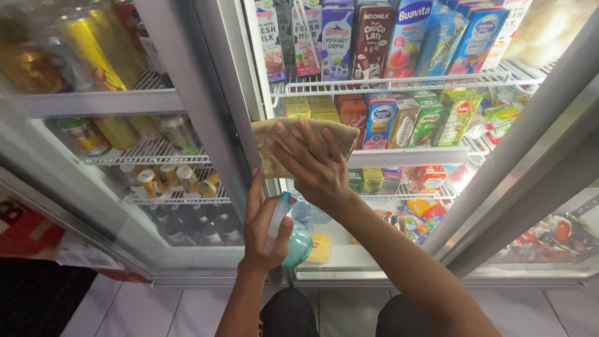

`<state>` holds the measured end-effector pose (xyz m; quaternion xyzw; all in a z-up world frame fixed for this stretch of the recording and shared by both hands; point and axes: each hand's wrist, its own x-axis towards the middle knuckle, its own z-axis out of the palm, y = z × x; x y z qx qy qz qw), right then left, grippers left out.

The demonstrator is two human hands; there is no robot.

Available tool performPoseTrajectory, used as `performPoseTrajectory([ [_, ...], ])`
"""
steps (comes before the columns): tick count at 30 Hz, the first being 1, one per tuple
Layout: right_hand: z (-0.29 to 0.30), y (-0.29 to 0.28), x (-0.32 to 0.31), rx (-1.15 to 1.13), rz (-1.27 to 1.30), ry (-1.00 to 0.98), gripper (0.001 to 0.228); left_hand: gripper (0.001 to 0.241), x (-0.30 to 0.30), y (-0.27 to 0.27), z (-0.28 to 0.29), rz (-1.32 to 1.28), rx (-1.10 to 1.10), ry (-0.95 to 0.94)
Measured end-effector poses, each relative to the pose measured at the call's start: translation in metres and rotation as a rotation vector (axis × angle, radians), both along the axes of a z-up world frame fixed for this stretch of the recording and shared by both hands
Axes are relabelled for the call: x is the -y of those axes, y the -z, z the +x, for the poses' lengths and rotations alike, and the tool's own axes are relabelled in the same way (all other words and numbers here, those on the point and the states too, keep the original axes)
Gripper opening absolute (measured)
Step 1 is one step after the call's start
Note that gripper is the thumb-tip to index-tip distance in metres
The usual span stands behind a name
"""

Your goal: The person cleans the glass door of a refrigerator using a spray bottle and a cloth, wiping the surface in repeated motions.

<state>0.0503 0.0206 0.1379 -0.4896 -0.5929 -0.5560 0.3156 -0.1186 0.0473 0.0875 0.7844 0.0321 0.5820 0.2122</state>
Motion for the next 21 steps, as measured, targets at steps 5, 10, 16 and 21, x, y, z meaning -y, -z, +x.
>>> performPoseTrajectory([
  [5,0.017,0.025,0.010,0.047,-0.060,-0.026,0.050,0.060,0.009,0.009,0.012,0.026,-0.039,-0.096],
  [10,0.044,0.044,0.026,0.011,-0.095,-0.063,0.036,0.061,0.024,0.013,0.040,0.040,-0.066,0.027],
  [16,0.090,0.047,0.068,-0.052,-0.034,-0.097,0.032,0.059,0.044,0.015,0.088,0.023,-0.086,0.218],
  [21,0.138,0.047,0.113,-0.098,0.075,0.006,0.035,0.052,0.068,0.015,0.127,0.071,-0.086,0.275],
])
